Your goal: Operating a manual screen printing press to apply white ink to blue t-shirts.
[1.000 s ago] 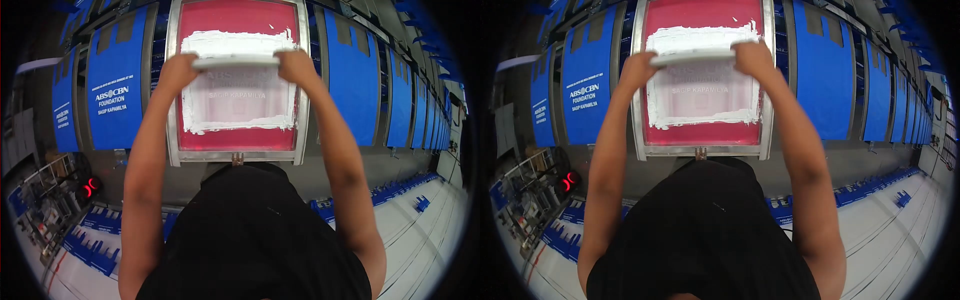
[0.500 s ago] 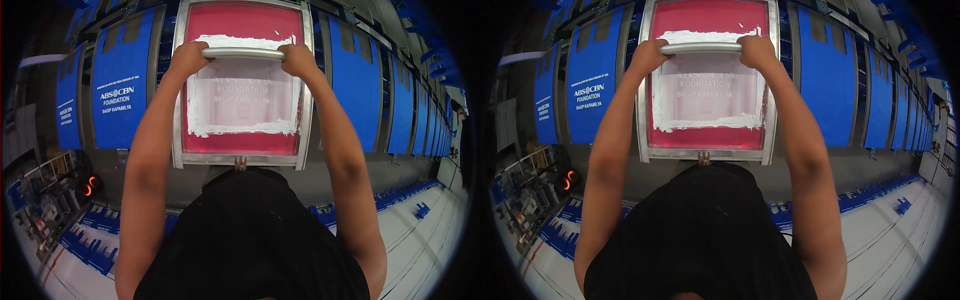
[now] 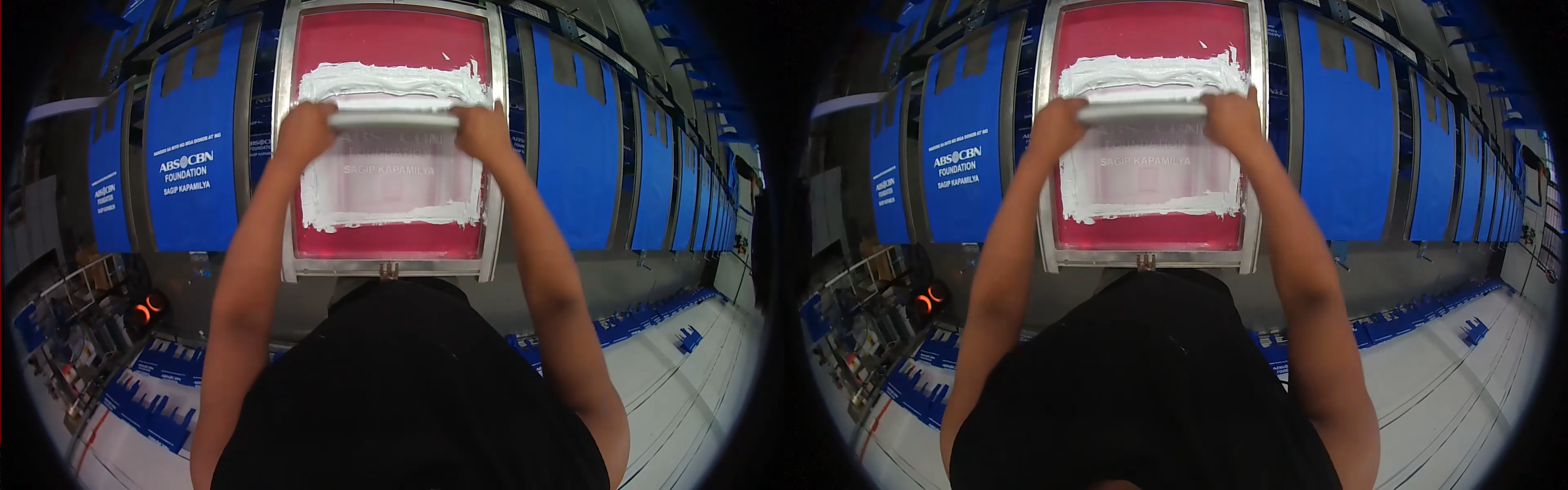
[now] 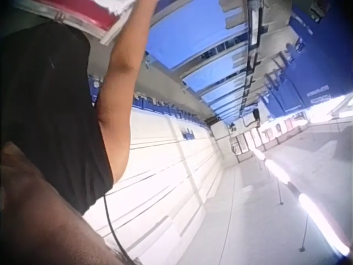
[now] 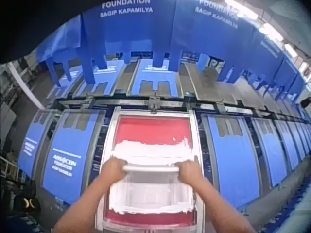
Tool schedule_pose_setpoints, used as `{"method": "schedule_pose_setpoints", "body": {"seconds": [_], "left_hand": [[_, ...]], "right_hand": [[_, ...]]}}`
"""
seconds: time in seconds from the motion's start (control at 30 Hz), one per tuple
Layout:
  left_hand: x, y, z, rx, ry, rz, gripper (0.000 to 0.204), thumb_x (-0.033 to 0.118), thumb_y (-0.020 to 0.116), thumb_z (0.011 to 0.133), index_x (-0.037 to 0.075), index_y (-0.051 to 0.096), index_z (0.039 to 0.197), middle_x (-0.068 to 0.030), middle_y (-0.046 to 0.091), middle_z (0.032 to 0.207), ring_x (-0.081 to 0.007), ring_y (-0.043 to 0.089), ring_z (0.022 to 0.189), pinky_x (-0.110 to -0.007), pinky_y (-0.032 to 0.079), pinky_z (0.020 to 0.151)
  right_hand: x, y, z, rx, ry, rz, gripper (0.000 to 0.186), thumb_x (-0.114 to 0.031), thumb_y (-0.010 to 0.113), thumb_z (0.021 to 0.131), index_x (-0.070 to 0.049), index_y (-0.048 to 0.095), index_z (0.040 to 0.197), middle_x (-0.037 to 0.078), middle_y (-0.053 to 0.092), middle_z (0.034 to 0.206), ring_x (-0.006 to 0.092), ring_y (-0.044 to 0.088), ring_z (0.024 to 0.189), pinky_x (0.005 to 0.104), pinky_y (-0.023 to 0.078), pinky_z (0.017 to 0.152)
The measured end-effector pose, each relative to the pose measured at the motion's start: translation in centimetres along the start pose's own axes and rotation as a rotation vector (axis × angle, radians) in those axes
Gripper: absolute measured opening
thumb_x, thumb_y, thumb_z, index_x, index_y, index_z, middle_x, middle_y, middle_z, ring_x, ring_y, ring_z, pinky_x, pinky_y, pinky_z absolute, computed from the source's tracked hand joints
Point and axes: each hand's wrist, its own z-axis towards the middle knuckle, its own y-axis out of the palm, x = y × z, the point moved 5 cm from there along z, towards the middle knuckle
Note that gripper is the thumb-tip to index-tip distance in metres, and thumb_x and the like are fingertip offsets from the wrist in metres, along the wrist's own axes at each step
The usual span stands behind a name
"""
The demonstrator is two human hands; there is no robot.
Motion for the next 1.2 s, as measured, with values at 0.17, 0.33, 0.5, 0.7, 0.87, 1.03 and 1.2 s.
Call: {"method": "schedule_pose_setpoints", "body": {"seconds": [0.17, 0.33, 0.5, 0.7, 0.87, 1.03, 1.2], "left_hand": [[-0.1, -1.3, -0.5, -0.214, -0.131, -0.074, 0.030, 0.021, 0.074, 0.073, 0.006, 0.070, 0.099, -0.0193, 0.068, 0.094, -0.0363, 0.065, 0.089, -0.042, 0.051, 0.080], [3.7, 2.2, -18.1, -0.073, 0.007, -0.143, 0.040, -0.003, 0.070, 0.057, 0.006, 0.065, 0.096, -0.0125, 0.065, 0.096, -0.0320, 0.059, 0.094, -0.042, 0.047, 0.086], [1.3, 2.6, -7.5, -0.110, -0.137, -0.061, 0.029, 0.007, 0.072, 0.062, 0.006, 0.070, 0.091, -0.0173, 0.067, 0.091, -0.0357, 0.062, 0.086, -0.043, 0.051, 0.077], [-2.3, -0.2, 4.5, -0.138, -0.080, 0.004, 0.035, 0.031, 0.080, 0.069, 0.008, 0.071, 0.094, -0.0157, 0.069, 0.080, -0.0335, 0.067, 0.081, -0.043, 0.053, 0.074], [-0.6, -6.2, 0.2, 0.486, 0.033, 0.068, 0.056, 0.034, 0.078, 0.074, 0.005, 0.058, 0.117, -0.0190, 0.059, 0.118, -0.0388, 0.053, 0.109, -0.048, 0.043, 0.092], [4.4, 5.3, -18.4, -0.669, -0.419, -0.615, 0.040, 0.038, 0.057, 0.092, -0.001, 0.065, 0.101, -0.0202, 0.067, 0.087, -0.0293, 0.066, 0.085, -0.041, 0.051, 0.074], [9.6, 15.0, -28.8, -0.747, -0.570, -1.126, 0.041, 0.041, 0.057, 0.095, 0.001, 0.066, 0.097, -0.0057, 0.067, 0.082, -0.0144, 0.059, 0.077, -0.032, 0.048, 0.073]], "right_hand": [[0.0, -0.4, -0.4, -0.080, -0.012, 0.081, 0.036, -0.012, 0.065, 0.068, -0.019, 0.069, 0.103, 0.012, 0.070, 0.083, 0.0283, 0.068, 0.084, 0.0571, 0.036, 0.098], [-5.2, 2.8, -16.2, -0.049, -0.020, 0.190, 0.038, -0.001, 0.062, 0.065, -0.014, 0.067, 0.101, 0.008, 0.070, 0.093, 0.0264, 0.064, 0.094, 0.0605, 0.023, 0.110], [-1.6, 3.3, -7.3, -0.014, 0.030, 0.105, 0.044, -0.004, 0.064, 0.066, -0.017, 0.067, 0.108, 0.012, 0.069, 0.085, 0.0289, 0.065, 0.087, 0.0592, 0.030, 0.106], [1.5, -1.2, 6.1, -0.133, -0.046, 0.073, 0.041, -0.013, 0.061, 0.066, -0.015, 0.070, 0.106, 0.013, 0.071, 0.093, 0.0300, 0.067, 0.092, 0.0469, 0.049, 0.087], [1.1, -6.5, 7.6, -0.077, -0.063, 0.140, 0.052, -0.010, 0.057, 0.065, -0.014, 0.067, 0.116, 0.015, 0.068, 0.104, 0.0315, 0.065, 0.099, 0.0405, 0.051, 0.088], [3.4, -4.2, 10.0, -0.092, -0.008, 0.096, 0.050, -0.011, 0.056, 0.068, -0.014, 0.067, 0.117, 0.012, 0.066, 0.114, 0.0303, 0.062, 0.107, 0.0398, 0.050, 0.091], [2.8, -2.5, 11.7, -0.206, -0.038, 0.156, 0.053, -0.007, 0.059, 0.064, -0.010, 0.065, 0.117, 0.019, 0.066, 0.108, 0.0354, 0.062, 0.103, 0.0399, 0.048, 0.093]]}}
